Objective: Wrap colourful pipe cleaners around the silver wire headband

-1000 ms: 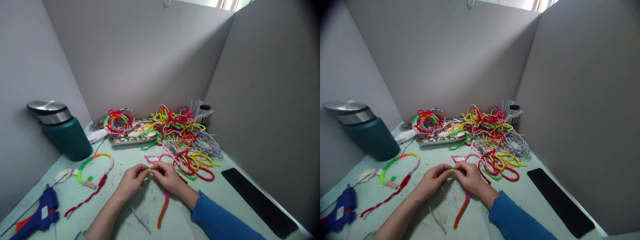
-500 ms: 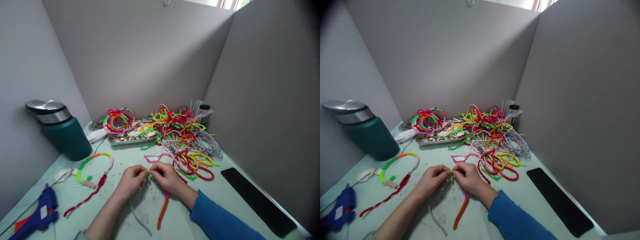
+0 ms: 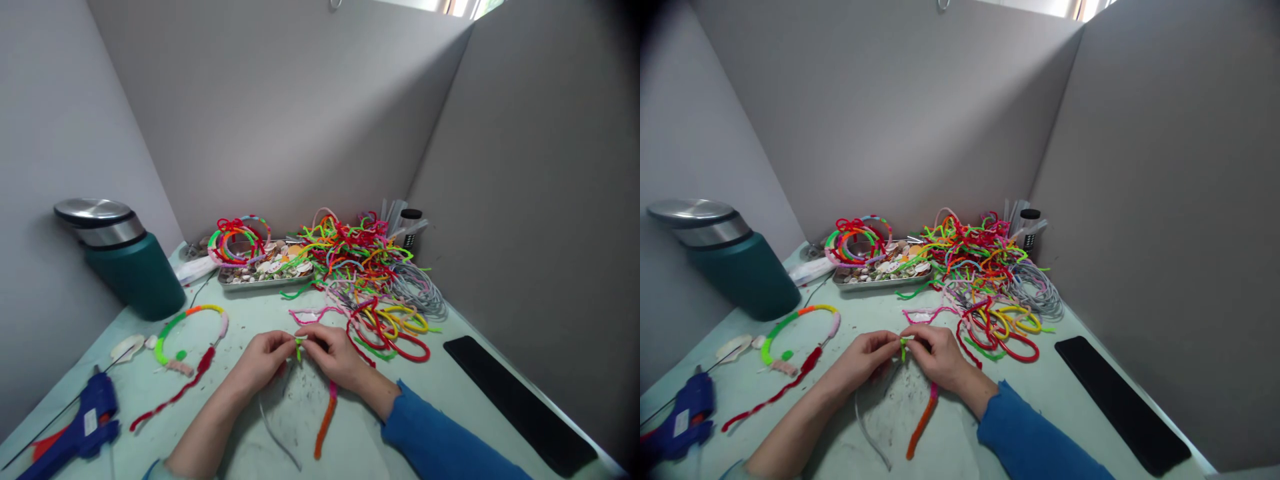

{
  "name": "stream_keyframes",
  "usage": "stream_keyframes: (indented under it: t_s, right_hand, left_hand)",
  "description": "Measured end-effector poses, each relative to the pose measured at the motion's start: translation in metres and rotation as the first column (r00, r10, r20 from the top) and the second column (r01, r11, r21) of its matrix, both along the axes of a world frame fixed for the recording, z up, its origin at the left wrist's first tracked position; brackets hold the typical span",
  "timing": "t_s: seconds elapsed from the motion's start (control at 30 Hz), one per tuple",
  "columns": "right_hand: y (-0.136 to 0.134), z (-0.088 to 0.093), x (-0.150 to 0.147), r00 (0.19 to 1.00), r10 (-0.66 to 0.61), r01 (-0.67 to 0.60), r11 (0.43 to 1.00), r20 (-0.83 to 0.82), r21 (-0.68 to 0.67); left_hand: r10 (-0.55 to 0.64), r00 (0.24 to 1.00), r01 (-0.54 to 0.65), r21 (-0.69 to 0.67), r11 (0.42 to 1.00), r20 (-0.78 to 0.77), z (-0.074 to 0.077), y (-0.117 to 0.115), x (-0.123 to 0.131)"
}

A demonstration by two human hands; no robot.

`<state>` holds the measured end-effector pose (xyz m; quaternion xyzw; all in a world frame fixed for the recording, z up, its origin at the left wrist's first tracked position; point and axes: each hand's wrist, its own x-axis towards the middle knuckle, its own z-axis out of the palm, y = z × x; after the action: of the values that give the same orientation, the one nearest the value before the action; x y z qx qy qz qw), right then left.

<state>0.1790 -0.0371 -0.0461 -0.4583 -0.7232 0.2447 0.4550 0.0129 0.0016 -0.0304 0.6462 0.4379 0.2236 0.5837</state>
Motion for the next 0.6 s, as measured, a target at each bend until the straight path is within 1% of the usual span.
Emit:
stream_keyframes:
  t_s: [0.1,0.17,0.33,0.4,0.47,0.5,0.57,0.6]
  right_hand:
    - [0.0004,0.0006,0.0009,0.999,0.048,-0.048,0.998,-0.003,0.045]
    - [0.0007,0.0003,0.0013,0.998,0.062,-0.062,0.997,0.011,0.044]
    - [0.0009,-0.0015,0.0009,0.999,0.007,-0.008,1.0,0.033,0.018]
    - [0.0006,-0.0014,0.0005,0.999,0.006,-0.006,1.0,0.035,0.015]
    - [0.0003,-0.001,0.0001,0.999,0.014,-0.015,1.0,0.037,0.014]
    - [0.0001,-0.0007,-0.0001,0.999,0.019,-0.019,1.0,0.038,0.015]
    - [-0.0001,-0.0004,-0.0004,0.999,0.024,-0.025,1.0,0.039,0.013]
    - [-0.0002,-0.0003,-0.0005,0.999,0.026,-0.027,1.0,0.038,0.011]
  left_hand:
    - [-0.009,1.0,0.01,-0.031,0.999,0.026,-0.0008,0.0005,-0.0019]
    - [-0.01,0.999,0.012,-0.051,0.999,0.038,-0.0012,0.0007,-0.0027]
    - [-0.009,0.998,0.015,-0.088,0.996,0.063,-0.002,0.0005,-0.002]
    - [-0.006,1.0,0.008,-0.066,0.998,0.027,-0.003,0.0007,-0.001]
    - [0.007,0.999,-0.008,-0.019,1.0,-0.035,-0.0046,0.0013,-0.0002]
    - [0.016,0.998,-0.014,0.026,1.0,-0.062,-0.0055,0.0016,0.0001]
    - [0.033,0.994,-0.015,0.165,0.986,-0.106,-0.007,0.0022,0.0002]
    - [0.042,0.99,-0.007,0.25,0.968,-0.133,-0.0074,0.0022,-0.0001]
